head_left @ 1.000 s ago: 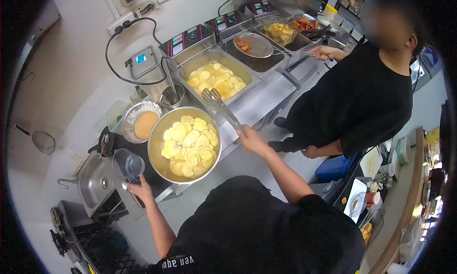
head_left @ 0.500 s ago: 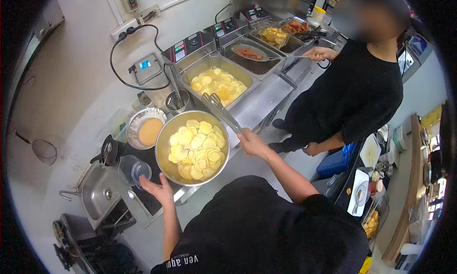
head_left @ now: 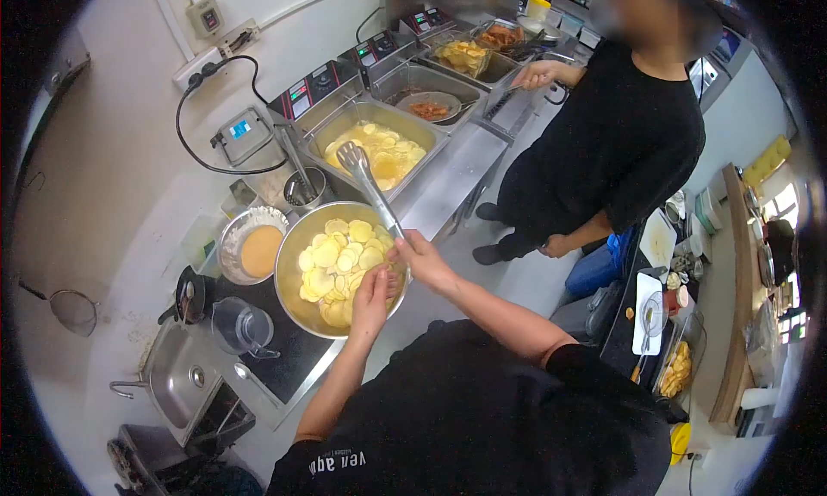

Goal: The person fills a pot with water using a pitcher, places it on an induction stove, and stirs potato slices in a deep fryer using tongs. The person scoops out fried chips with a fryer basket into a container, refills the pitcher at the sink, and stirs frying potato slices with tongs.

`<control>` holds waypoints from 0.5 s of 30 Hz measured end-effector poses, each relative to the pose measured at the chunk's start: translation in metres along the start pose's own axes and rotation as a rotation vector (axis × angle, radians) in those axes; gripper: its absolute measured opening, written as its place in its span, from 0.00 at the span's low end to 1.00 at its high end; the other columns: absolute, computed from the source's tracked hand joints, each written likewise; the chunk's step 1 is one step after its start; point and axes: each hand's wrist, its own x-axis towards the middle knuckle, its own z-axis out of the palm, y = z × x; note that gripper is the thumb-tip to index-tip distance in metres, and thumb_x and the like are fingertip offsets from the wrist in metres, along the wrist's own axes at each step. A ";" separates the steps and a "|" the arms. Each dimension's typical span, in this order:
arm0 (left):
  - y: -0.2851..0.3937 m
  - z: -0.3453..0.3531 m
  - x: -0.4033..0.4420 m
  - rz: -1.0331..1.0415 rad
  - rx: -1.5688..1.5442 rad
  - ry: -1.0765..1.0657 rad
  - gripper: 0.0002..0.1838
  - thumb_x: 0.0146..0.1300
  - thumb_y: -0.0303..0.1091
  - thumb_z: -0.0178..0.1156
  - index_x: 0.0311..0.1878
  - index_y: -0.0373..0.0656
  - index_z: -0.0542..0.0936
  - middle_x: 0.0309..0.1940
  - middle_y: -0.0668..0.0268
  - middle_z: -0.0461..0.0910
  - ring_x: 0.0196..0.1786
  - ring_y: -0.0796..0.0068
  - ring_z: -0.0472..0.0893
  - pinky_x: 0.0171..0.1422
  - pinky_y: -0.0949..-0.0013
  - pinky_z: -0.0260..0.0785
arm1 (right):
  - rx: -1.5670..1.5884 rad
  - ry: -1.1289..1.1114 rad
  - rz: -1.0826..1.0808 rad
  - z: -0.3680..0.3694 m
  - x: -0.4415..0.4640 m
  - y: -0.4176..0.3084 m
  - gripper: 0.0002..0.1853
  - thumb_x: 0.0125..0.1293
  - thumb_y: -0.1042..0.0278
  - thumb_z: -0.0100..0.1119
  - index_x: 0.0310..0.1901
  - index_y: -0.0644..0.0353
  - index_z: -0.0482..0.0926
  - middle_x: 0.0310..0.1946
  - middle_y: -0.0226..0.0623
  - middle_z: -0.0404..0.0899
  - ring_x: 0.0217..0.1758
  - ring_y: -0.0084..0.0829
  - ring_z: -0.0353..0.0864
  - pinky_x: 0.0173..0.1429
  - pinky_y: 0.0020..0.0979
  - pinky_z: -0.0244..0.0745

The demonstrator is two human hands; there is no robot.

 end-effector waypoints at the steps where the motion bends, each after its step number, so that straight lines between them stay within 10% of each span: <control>1: 0.005 0.005 0.002 -0.028 -0.066 -0.024 0.17 0.73 0.40 0.43 0.56 0.39 0.71 0.41 0.62 0.78 0.39 0.76 0.78 0.45 0.73 0.72 | 0.105 -0.002 0.055 0.008 -0.009 -0.015 0.19 0.72 0.59 0.44 0.54 0.66 0.64 0.33 0.39 0.79 0.35 0.26 0.79 0.39 0.29 0.76; 9: 0.008 0.006 -0.005 -0.114 -0.113 -0.085 0.18 0.73 0.38 0.42 0.61 0.39 0.66 0.40 0.64 0.75 0.36 0.77 0.76 0.42 0.74 0.71 | 0.165 -0.063 0.096 0.020 -0.025 -0.011 0.19 0.73 0.59 0.43 0.57 0.65 0.62 0.41 0.36 0.76 0.43 0.24 0.75 0.48 0.27 0.72; 15: -0.036 -0.039 -0.027 0.208 0.512 0.123 0.24 0.62 0.34 0.57 0.59 0.36 0.66 0.42 0.53 0.73 0.43 0.61 0.75 0.50 0.60 0.67 | 0.074 -0.016 -0.021 0.015 -0.020 0.003 0.20 0.73 0.59 0.44 0.57 0.65 0.62 0.38 0.37 0.78 0.41 0.25 0.76 0.47 0.27 0.72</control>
